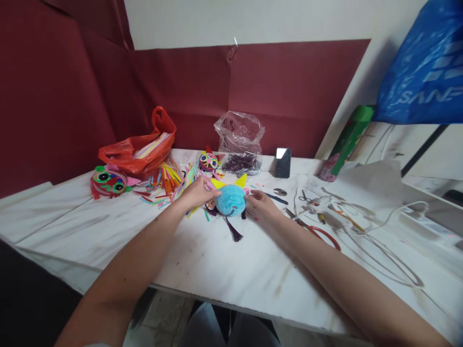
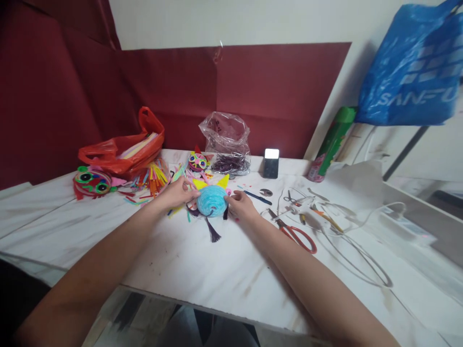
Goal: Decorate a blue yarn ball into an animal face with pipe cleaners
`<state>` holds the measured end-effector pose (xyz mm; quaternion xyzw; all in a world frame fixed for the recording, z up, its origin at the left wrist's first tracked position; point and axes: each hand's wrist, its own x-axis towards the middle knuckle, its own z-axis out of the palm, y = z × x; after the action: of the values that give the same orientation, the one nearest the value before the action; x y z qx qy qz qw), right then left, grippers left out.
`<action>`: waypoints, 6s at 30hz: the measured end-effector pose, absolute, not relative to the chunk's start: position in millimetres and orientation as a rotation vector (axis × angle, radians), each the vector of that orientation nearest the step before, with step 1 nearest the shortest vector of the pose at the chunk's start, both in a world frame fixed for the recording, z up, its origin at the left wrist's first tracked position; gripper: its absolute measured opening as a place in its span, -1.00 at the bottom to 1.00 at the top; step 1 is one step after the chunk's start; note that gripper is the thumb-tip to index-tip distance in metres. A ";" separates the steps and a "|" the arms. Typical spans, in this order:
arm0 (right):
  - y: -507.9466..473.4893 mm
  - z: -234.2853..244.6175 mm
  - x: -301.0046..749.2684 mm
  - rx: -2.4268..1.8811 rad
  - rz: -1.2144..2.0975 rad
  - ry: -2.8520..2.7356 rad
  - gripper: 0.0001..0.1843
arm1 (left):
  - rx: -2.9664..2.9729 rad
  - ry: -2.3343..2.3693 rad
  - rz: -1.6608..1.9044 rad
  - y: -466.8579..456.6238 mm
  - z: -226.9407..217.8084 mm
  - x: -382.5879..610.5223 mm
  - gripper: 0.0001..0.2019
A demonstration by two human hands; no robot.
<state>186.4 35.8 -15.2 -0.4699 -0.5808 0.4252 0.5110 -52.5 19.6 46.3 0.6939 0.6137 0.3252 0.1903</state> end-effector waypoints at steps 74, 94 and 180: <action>0.1 31.3 182.9 -0.641 1.175 -1.251 -0.35 | 1.316 0.890 1.287 -42.4 35.0 25.2 -0.75; -3.9 34.0 182.0 -0.588 1.233 -1.219 -0.35 | 1.313 0.855 1.308 -45.6 34.3 25.5 -0.73; 2.4 29.5 187.6 -0.609 1.308 -1.146 -0.44 | 1.240 0.996 1.591 -50.9 28.4 50.7 -0.83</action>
<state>187.6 2.4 29.5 -0.2631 -0.4955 0.5654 0.6047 50.7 -50.9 28.4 0.4972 0.3996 0.6380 0.4314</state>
